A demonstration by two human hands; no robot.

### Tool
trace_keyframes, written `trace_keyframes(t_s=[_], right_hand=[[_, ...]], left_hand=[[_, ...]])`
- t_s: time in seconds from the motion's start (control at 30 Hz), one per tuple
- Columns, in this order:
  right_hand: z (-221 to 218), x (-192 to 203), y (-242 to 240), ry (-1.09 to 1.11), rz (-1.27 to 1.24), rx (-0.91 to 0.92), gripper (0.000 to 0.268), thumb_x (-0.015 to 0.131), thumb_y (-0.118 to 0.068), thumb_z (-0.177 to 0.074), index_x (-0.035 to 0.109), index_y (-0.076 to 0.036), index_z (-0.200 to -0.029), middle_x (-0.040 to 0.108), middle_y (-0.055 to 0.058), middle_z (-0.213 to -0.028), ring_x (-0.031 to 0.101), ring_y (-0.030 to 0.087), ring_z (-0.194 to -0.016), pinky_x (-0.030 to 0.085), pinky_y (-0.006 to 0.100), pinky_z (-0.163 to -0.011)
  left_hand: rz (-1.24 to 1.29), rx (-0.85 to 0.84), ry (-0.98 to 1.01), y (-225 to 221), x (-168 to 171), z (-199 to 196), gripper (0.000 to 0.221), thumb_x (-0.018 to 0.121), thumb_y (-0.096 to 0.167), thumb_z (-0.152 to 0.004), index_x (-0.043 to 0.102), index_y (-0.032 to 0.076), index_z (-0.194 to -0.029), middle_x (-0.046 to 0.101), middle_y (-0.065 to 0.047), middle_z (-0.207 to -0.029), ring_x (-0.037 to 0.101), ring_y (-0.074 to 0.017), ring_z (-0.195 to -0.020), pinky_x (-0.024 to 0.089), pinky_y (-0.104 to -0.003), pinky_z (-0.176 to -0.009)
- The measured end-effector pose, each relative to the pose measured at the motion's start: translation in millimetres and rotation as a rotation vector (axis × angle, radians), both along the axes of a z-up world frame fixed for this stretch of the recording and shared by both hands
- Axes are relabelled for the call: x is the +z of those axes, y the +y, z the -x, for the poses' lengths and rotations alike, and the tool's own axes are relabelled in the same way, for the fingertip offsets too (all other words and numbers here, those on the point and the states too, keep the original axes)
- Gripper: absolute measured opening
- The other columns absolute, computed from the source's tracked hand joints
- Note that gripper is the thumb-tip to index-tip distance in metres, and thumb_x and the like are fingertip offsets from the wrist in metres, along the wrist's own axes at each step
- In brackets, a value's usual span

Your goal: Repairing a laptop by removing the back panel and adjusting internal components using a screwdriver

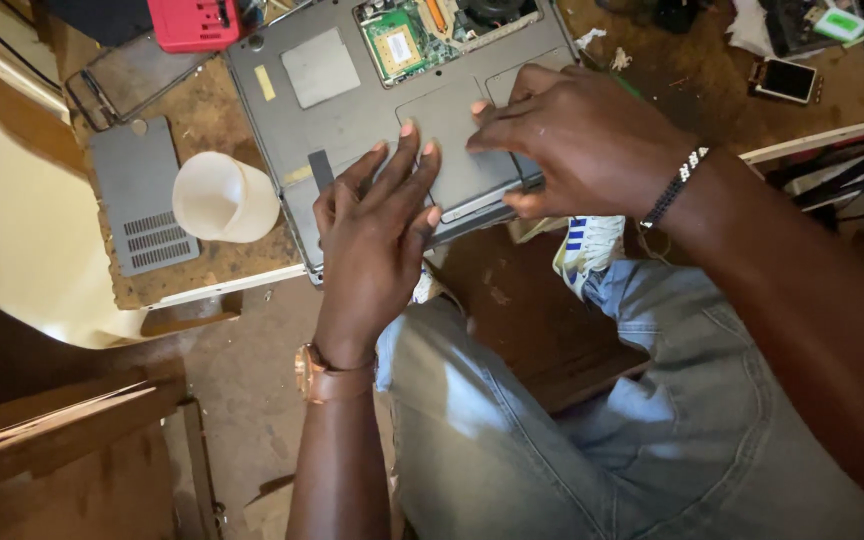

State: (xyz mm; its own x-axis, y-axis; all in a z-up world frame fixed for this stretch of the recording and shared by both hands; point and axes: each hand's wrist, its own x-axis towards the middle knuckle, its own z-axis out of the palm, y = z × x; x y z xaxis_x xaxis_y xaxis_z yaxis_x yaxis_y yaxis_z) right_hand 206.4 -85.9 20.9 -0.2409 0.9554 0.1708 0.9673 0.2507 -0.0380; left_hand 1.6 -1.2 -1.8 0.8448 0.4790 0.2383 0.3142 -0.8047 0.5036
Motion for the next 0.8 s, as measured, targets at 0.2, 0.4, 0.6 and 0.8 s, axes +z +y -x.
trace_keyframes(t_s=[0.2,0.4,0.6,0.8], right_hand=[[-8,-9,-1,0.162,0.048,0.003,0.06,0.075,-0.032,-0.06,0.058,-0.013,-0.114,0.057,0.005,-0.119,0.049,0.025,-0.09,0.043,0.04,-0.07],[-15,-14,-8,0.53,0.096,-0.067,0.076,0.079,-0.023,-0.058,0.047,-0.015,-0.127,0.048,0.013,-0.104,0.045,0.028,-0.1,0.039,0.038,-0.083],[-20,2,-6,0.578,0.248,-0.102,0.073,0.076,-0.018,-0.058,0.046,-0.012,-0.125,0.044,0.005,-0.131,0.039,0.023,-0.114,0.031,0.036,-0.092],[-19,-5,-4,0.588,0.168,-0.092,0.046,0.063,-0.014,-0.073,0.053,-0.013,-0.119,0.049,0.004,-0.127,0.043,0.022,-0.106,0.037,0.035,-0.085]], left_hand=[[0.017,-0.017,-0.035,-1,4,1,0.044,0.047,0.035,-0.089,0.043,0.019,-0.13,0.028,-0.001,-0.142,0.034,-0.0272,-0.127,0.025,-0.04,-0.094],[-0.035,0.04,-0.016,-5,7,-4,0.046,0.041,0.044,-0.088,0.043,0.019,-0.126,0.036,0.0,-0.138,0.038,-0.0268,-0.122,0.027,-0.038,-0.09],[-0.018,0.036,-0.028,-5,6,-5,0.047,0.038,0.044,-0.088,0.044,0.019,-0.127,0.037,-0.001,-0.138,0.037,-0.0264,-0.124,0.025,-0.039,-0.091],[-0.018,0.026,-0.041,-4,5,-5,0.046,0.043,0.04,-0.087,0.044,0.016,-0.126,0.037,-0.004,-0.137,0.038,-0.028,-0.122,0.025,-0.039,-0.091]])
